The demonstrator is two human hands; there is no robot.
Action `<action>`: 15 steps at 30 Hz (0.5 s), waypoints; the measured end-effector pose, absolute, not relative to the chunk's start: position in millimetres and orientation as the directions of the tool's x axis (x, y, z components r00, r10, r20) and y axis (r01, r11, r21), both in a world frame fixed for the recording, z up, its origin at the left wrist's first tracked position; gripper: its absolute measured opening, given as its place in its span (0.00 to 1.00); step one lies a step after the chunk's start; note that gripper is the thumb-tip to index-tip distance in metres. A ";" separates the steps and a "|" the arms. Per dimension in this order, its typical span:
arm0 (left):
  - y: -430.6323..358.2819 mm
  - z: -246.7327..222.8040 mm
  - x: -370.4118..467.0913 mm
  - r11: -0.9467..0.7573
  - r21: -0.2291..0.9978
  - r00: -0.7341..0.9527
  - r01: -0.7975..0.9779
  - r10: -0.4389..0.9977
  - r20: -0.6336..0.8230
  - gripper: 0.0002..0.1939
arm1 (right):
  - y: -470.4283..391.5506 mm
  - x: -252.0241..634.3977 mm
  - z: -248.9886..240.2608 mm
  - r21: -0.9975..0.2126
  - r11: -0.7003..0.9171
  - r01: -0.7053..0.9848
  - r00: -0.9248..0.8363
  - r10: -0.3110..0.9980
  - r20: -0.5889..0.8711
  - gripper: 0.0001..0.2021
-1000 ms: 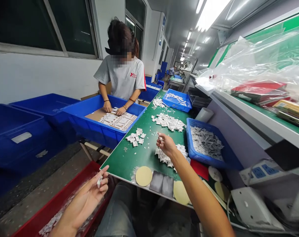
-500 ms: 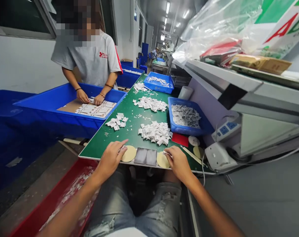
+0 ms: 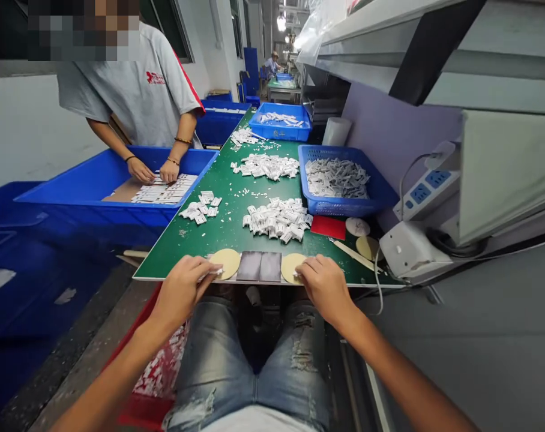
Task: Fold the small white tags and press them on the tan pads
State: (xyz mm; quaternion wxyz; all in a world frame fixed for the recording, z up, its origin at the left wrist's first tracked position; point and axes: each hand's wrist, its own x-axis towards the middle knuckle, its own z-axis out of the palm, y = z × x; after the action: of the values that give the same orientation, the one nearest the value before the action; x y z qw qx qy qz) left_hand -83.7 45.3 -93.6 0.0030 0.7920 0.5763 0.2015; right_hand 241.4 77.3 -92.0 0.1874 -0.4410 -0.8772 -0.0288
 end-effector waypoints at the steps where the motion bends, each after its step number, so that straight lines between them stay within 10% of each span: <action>1: 46.5 -91.8 -82.8 -0.311 0.226 0.229 0.923 0.918 0.325 0.10 | 79.1 240.0 -91.5 -0.102 0.599 0.794 -0.534 0.768 0.355 0.09; 6: 27.1 -84.4 -80.9 -0.287 0.327 0.183 0.900 0.931 0.315 0.10 | 63.3 239.8 -90.9 -0.139 0.579 0.803 -0.508 0.787 0.349 0.09; 9: -14.1 -88.6 -92.2 -0.269 0.604 0.249 0.750 0.961 0.118 0.10 | 24.9 253.1 -91.3 -0.382 0.581 0.718 -0.478 0.812 0.337 0.07; 15: -19.4 -97.2 -91.3 0.090 0.947 -0.275 0.309 0.961 -0.002 0.18 | 21.4 249.5 -91.9 -0.866 0.221 0.449 -0.007 0.970 0.244 0.12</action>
State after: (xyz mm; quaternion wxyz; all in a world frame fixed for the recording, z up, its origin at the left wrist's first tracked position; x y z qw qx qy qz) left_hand -91.3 -19.4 -97.2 0.3511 0.4889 0.6496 0.4645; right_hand 249.5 21.4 -91.9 0.4406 -0.5500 -0.6451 0.2953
